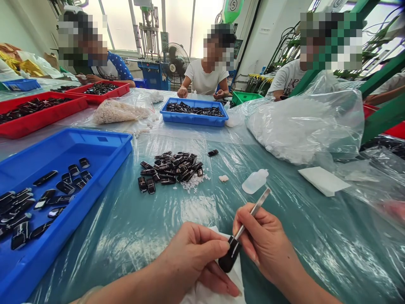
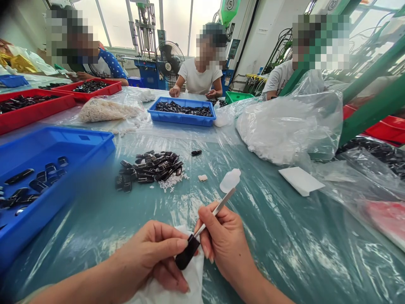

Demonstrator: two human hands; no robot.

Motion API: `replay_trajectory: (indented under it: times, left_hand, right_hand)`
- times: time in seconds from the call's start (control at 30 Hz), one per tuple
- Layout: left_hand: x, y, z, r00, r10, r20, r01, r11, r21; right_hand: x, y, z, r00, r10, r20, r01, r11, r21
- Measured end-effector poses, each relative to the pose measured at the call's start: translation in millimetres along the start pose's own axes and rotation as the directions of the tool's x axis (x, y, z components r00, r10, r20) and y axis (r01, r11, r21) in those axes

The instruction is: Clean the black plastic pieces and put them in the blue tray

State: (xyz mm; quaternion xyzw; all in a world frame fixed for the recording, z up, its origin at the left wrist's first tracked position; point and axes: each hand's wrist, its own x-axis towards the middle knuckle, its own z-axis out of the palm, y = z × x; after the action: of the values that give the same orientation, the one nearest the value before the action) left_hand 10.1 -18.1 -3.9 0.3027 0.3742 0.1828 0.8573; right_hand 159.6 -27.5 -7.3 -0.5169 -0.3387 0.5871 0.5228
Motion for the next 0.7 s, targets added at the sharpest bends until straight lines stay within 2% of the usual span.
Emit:
replay_trajectory:
  times: [0.7]
  left_hand:
    - [-1.2,0.4,0.5,1.0,-0.007,-0.002,0.007,1.0,-0.01]
  right_hand:
    - [0.8,2.6,-0.3,1.0,-0.004,0.002,0.004,1.0,0.025]
